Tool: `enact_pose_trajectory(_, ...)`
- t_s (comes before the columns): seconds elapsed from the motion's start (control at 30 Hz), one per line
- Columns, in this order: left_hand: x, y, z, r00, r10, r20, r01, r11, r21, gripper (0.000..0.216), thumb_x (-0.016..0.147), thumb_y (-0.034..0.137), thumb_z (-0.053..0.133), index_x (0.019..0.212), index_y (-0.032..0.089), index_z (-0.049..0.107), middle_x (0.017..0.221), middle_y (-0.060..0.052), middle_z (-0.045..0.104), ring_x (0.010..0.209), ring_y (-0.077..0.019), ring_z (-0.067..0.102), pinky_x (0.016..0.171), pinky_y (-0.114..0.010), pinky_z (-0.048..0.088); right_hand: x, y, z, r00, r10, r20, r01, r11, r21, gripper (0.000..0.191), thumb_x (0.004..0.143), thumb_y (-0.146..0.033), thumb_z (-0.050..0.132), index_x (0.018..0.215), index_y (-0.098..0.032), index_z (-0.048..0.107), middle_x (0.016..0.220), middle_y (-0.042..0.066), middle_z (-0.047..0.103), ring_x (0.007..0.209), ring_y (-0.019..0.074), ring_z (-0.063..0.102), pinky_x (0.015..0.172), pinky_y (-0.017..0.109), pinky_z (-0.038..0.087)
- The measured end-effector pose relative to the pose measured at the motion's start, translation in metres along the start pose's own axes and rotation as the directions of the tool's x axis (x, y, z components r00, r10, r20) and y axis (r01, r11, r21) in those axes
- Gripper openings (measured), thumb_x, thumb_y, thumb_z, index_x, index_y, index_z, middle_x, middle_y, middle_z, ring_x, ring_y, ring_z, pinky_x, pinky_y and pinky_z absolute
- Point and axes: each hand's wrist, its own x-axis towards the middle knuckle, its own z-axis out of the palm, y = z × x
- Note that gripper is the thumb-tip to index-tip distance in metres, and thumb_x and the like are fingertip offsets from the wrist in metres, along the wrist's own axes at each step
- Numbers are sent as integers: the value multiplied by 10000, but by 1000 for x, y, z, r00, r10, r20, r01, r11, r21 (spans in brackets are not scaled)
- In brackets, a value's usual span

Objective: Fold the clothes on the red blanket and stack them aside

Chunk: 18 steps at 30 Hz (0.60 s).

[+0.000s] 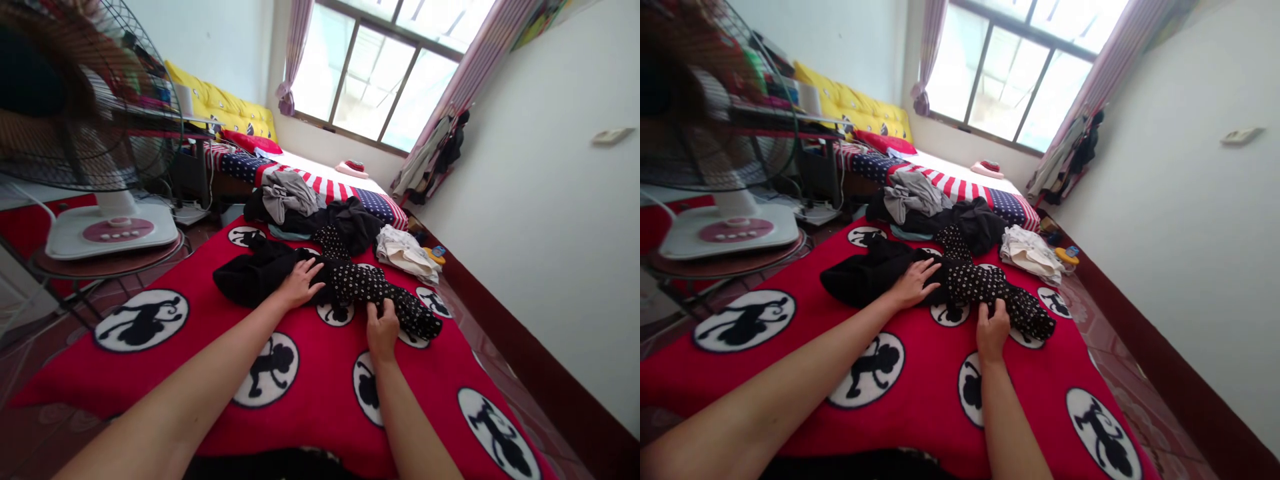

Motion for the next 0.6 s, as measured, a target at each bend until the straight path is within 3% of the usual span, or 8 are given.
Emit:
enact_pose_trajectory(0.07, 0, 0, 0, 1000, -6, 12, 6, 1000, -9, 604, 882, 512, 514, 1406, 219, 444, 1489, -100, 390, 1350, -312, 342, 1119, -486, 300, -2, -3, 0, 997, 46, -55, -42, 997, 59, 323, 848, -466, 419, 945, -174, 521, 776, 68, 594, 728, 240, 542, 694, 346, 402)
enact_pose_trajectory(0.2, -1, 1, 0, 999, -19, 28, 19, 1000, -15, 684, 823, 531, 595, 1413, 226, 432, 1505, -100, 364, 1364, -327, 315, 1122, -489, 297, 3, -10, -5, 994, 11, -106, 4, 990, 139, 311, 865, -469, 420, 962, -184, 497, 818, 64, 593, 745, 224, 551, 710, 331, 413)
enact_pose_trajectory(0.37, 0, 2, -1, 999, -34, 36, 36, 998, -48, 714, 784, 487, 658, 1412, 236, 429, 1508, -101, 360, 1367, -337, 308, 1094, -500, 337, 48, -36, -32, 997, -23, -77, 34, 988, 154, 297, 846, -462, 487, 954, -188, 524, 806, 55, 619, 748, 216, 577, 728, 325, 429)
enact_pose_trajectory(0.43, -1, 1, -1, 999, -30, 26, 32, 998, -60, 714, 783, 479, 660, 1414, 241, 425, 1506, -101, 362, 1366, -332, 312, 1096, -503, 334, 72, -51, -47, 1000, -3, 15, -1, 978, 209, 308, 804, -467, 543, 941, -191, 547, 748, 40, 632, 699, 215, 585, 696, 329, 444)
enact_pose_trajectory(0.5, -1, 1, -1, 1000, -24, 17, 25, 997, -70, 713, 782, 473, 662, 1414, 246, 422, 1506, -99, 364, 1365, -327, 316, 1101, -505, 326, 93, -63, -62, 978, 89, 188, -146, 937, 317, 309, 735, -450, 619, 904, -196, 573, 682, 23, 639, 640, 211, 592, 643, 327, 462)
enact_pose_trajectory(0.53, -1, 1, 0, 1000, -20, 18, 22, 997, -76, 716, 781, 469, 663, 1417, 248, 419, 1510, -96, 358, 1365, -327, 316, 1102, -506, 326, 100, -69, -70, 943, 151, 295, -258, 893, 368, 303, 696, -427, 656, 880, -196, 586, 664, 19, 645, 618, 208, 598, 620, 324, 471)
enact_pose_trajectory(0.6, -1, 1, 0, 1000, -9, 23, 11, 996, -88, 721, 781, 454, 666, 1424, 256, 406, 1524, -85, 337, 1367, -330, 314, 1103, -512, 323, 107, -76, -86, 822, 247, 513, -489, 769, 413, 299, 635, -372, 708, 856, -195, 613, 690, 25, 674, 620, 205, 620, 615, 322, 497)
